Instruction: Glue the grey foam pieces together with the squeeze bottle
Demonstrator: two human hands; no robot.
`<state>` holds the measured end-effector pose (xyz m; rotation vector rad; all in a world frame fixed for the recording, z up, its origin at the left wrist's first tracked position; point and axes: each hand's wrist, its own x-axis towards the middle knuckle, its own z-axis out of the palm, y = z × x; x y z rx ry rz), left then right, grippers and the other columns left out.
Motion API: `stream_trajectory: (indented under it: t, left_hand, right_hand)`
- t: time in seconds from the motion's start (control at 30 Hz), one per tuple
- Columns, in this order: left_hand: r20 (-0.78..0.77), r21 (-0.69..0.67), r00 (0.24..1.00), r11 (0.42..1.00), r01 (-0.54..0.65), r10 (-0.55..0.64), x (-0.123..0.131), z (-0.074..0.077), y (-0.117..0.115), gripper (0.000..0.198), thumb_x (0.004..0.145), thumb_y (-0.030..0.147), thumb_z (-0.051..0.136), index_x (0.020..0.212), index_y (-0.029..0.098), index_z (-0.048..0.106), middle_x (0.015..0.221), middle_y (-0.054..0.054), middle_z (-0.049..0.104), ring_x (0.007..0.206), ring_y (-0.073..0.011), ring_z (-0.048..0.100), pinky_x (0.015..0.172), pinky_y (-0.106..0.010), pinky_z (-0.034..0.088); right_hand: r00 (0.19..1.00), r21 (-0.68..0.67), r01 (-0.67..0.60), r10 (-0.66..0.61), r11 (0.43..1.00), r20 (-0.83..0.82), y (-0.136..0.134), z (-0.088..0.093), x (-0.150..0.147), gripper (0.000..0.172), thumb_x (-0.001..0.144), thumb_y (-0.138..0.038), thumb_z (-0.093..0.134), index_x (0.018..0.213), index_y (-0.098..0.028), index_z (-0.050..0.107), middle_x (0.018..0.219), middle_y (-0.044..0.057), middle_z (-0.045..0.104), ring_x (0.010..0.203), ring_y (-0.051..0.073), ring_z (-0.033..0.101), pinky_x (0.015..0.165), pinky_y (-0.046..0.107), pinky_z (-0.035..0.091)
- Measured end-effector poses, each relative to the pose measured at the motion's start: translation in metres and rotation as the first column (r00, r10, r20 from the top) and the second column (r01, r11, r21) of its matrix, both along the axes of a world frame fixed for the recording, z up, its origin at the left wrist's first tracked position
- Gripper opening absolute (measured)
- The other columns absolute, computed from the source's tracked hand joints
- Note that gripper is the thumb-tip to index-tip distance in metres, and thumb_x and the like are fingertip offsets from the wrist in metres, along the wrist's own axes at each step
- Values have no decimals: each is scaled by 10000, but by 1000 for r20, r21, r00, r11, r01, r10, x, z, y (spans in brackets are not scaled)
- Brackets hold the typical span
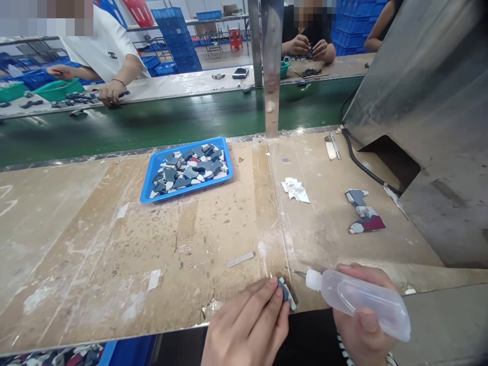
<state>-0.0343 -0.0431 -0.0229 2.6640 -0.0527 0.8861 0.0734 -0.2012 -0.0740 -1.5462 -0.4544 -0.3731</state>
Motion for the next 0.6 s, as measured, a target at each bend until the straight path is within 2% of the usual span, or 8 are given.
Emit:
stream_trajectory:
  t: [0.1, 0.17, 0.27, 0.4, 0.5, 0.6]
  left_hand:
    - [-10, 119, 1000, 993, 2, -1, 0, 1, 0, 77, 950, 50, 671, 958, 88, 738, 1024, -97, 811, 925, -199, 791, 814, -278, 678]
    - [0, 147, 1000, 989, 6, -6, 0, -1, 1, 75, 949, 35, 669, 933, 81, 726, 1001, -107, 812, 915, -198, 794, 810, -276, 675]
    - [68, 90, 998, 996, -10, 4, 1, -5, 4, 112, 954, 32, 666, 872, 96, 709, 919, -84, 811, 863, -162, 793, 831, -241, 658]
    - [112, -11, 993, 999, -32, 33, 2, -10, 2, 146, 927, 7, 689, 824, 110, 690, 873, -69, 796, 876, -149, 784, 875, -222, 643]
    - [102, -60, 994, 997, -43, 49, 2, -12, 0, 157, 898, -17, 714, 811, 112, 688, 876, -70, 788, 882, -146, 777, 891, -220, 637]
    - [83, -107, 995, 993, -41, 50, 2, -11, -2, 181, 876, -43, 722, 793, 112, 683, 892, -73, 777, 882, -149, 770, 890, -229, 634]
  right_hand:
    - [997, -5, -50, 50, 999, 61, -2, -1, 5, 292, 870, -462, 689, 1015, -210, 715, 823, 80, 653, 705, 236, 610, 540, 332, 486]
    - [995, 0, -76, 75, 997, 67, -3, 0, 7, 257, 871, -429, 689, 1008, -213, 718, 802, 80, 658, 666, 229, 617, 488, 313, 500]
    - [994, 52, -96, 99, 994, -53, -3, 5, 6, 235, 900, -438, 656, 963, -221, 719, 754, 64, 642, 585, 198, 602, 420, 274, 486]
    - [970, 89, -152, 166, 984, -178, -1, 17, 6, 264, 933, -490, 637, 938, -237, 712, 715, 41, 656, 539, 173, 616, 415, 242, 506]
    - [980, 9, -175, 175, 985, -93, 3, 27, 9, 288, 921, -517, 657, 894, -232, 691, 692, 26, 668, 509, 159, 623, 393, 222, 503]
    - [991, -69, -135, 136, 988, 2, 8, 35, 11, 327, 927, -533, 637, 832, -223, 679, 638, 8, 673, 478, 159, 631, 399, 236, 513]
